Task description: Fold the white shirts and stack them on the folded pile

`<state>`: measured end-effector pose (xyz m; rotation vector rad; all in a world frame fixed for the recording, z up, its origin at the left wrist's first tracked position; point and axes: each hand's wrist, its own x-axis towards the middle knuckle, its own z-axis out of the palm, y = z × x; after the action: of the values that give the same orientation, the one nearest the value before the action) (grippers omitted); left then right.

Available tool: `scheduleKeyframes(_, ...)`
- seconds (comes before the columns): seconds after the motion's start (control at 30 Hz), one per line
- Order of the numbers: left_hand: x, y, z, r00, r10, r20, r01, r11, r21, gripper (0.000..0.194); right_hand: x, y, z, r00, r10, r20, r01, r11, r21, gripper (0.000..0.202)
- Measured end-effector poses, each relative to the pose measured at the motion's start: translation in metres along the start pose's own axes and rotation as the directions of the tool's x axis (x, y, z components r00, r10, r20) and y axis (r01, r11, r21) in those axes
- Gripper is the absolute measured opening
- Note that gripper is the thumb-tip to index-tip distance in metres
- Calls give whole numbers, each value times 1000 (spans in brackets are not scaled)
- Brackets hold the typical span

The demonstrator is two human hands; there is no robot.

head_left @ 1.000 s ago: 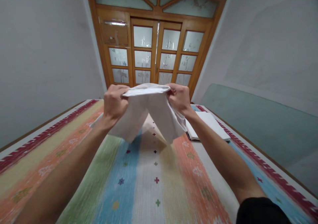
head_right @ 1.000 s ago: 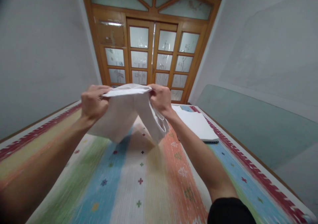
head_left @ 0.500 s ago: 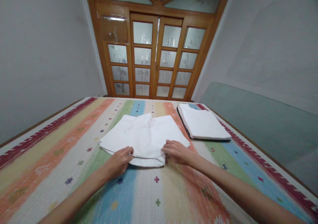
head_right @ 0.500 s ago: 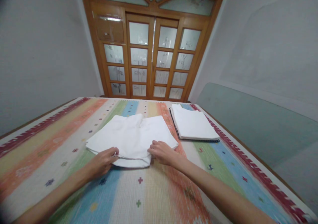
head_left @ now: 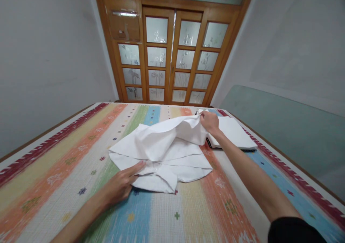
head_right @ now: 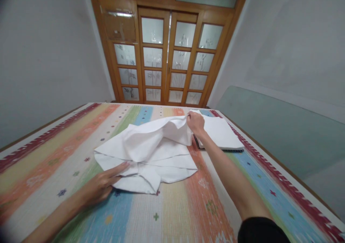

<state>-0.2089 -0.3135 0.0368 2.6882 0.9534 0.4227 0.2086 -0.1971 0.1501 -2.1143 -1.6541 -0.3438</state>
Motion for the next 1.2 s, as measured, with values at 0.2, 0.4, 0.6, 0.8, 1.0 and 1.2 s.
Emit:
scheduleKeyframes(0.2, -7, 14, -19, 996, -64, 67, 68, 996, -60, 22, 8, -8, 20, 994, 24, -110, -11, 993, 114, 35)
scheduleKeyframes(0.4, 24, 18, -16, 995, -94, 30, 96, 993, -70, 28, -104, -84, 36, 612, -790, 15, 728, 571, 379, 20)
scheduleKeyframes(0.6, 56, 19, -3, 989, 140, 40, -141, 989, 39, 20, -170, -110, 40, 362, -896, 259, 763, 444, 469, 34)
scheduleKeyframes(0.8, 66, 19, 2, 987, 155, 42, -156, 987, 27, 23, -170, -98, 40, 523, -783, 337, 680, 622, 388, 15)
scheduleKeyframes(1.0, 74, 22, 10, 997, -71, -35, 58, 953, -298, 22, -180, -94, 49, 630, -762, 150, 689, 638, 343, 6)
scheduleKeyframes(1.2, 72, 28, 22, 973, -228, -34, 179, 839, -513, 28, -197, -96, 67, 665, -747, -2, 710, 631, 314, 15)
